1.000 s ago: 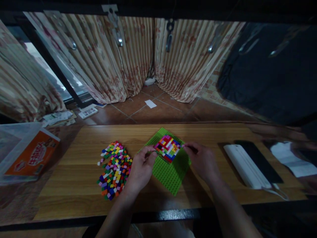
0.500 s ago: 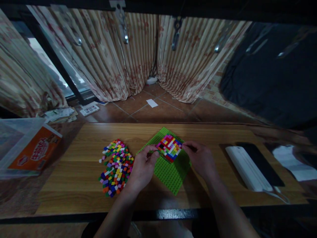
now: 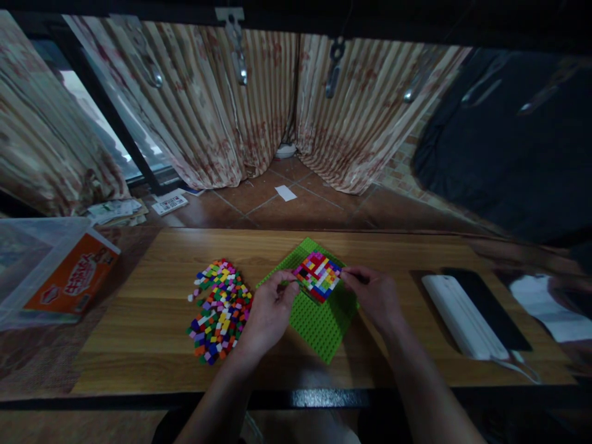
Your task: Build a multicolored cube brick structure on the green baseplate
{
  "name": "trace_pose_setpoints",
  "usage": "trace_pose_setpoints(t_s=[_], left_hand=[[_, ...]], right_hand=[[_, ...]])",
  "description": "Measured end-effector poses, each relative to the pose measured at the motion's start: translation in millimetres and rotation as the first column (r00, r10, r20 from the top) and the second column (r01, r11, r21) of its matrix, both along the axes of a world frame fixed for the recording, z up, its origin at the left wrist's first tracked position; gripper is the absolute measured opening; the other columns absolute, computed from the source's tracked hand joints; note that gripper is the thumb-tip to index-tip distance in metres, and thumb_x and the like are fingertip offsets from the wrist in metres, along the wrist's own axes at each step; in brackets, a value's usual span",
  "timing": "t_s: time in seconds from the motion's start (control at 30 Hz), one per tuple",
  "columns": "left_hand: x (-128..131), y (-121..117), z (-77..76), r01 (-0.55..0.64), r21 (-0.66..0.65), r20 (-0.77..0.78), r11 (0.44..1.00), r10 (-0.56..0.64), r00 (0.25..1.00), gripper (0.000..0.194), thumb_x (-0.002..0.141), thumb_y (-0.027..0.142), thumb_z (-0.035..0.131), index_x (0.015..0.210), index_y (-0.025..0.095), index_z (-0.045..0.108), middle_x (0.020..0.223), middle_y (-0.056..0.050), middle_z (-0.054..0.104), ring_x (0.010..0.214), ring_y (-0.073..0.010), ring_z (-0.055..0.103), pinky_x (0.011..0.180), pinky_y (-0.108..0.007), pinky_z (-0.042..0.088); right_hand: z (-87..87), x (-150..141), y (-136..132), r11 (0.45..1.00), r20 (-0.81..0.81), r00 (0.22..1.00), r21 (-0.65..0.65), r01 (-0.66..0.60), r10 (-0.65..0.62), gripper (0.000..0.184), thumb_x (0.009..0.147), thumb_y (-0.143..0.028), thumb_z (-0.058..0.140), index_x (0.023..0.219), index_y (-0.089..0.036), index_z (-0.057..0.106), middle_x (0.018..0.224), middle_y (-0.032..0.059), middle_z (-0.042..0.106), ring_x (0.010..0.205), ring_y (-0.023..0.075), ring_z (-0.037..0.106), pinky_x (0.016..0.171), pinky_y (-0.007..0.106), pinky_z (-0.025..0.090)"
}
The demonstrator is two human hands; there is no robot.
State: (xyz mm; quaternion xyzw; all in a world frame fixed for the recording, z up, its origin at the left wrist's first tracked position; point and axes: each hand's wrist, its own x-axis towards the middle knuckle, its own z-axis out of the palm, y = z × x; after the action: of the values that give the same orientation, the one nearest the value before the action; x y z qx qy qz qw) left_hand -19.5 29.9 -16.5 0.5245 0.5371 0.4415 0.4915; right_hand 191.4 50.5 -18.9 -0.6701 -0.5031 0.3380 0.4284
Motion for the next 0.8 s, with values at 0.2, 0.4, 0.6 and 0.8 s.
trace_pose_setpoints(t_s=[0.2, 0.4, 0.6, 0.8], left_hand=[[-3, 1, 3.5, -0.047, 0.000, -0.032, 0.999, 0.047, 0.998, 0.019, 0.084, 0.031, 0.059, 0.093, 0.017, 0.067, 0.085, -0.004, 0.069, 0.073, -0.0166, 0.060, 0.066, -0.027, 0.046], [-6, 3, 3.7, -0.136, 0.014, -0.013, 0.991, 0.136, 0.991, 0.024, 0.085, 0.032, 0.058, 0.101, 0.016, 0.068, 0.075, -0.003, 0.067, 0.070, -0.0173, 0.062, 0.063, -0.027, 0.045], [0, 0, 16.2, -0.132, 0.010, 0.169, 0.991, 0.128, 0.977, 0.018, 0.082, 0.030, 0.061, 0.092, 0.016, 0.068, 0.071, -0.001, 0.066, 0.067, -0.0145, 0.060, 0.061, -0.024, 0.043], [2, -6, 21.3, 0.044, -0.078, 0.400, 0.996, -0.009, 0.917, 0.022, 0.079, 0.035, 0.068, 0.088, 0.016, 0.071, 0.072, -0.002, 0.066, 0.063, -0.0119, 0.056, 0.064, -0.025, 0.043]], right_hand=[[3.8, 5, 0, 0.999, 0.027, 0.999, -0.002, -0.037, 0.037, 0.029, 0.070, -0.043, 0.071, 0.083, -0.018, 0.077, 0.076, 0.0059, 0.075, 0.073, 0.0218, 0.069, 0.070, 0.035, 0.052], [11.3, 8, -3, 0.991, -0.021, 0.998, 0.117, 0.066, -0.064, 0.031, 0.073, -0.044, 0.070, 0.087, -0.017, 0.076, 0.079, 0.0072, 0.075, 0.068, 0.0199, 0.067, 0.065, 0.034, 0.053], [18.7, -20, -20, 0.955, -0.047, 0.996, 0.289, -0.060, 0.076, 0.018, 0.080, -0.039, 0.070, 0.087, -0.023, 0.076, 0.088, 0.0041, 0.075, 0.078, 0.0191, 0.068, 0.073, 0.034, 0.055], [24.5, -45, -31, 0.871, 0.075, 0.954, 0.392, -0.295, 0.289, 0.013, 0.086, -0.031, 0.067, 0.095, -0.028, 0.075, 0.097, 0.0027, 0.074, 0.090, 0.0190, 0.068, 0.081, 0.034, 0.054]])
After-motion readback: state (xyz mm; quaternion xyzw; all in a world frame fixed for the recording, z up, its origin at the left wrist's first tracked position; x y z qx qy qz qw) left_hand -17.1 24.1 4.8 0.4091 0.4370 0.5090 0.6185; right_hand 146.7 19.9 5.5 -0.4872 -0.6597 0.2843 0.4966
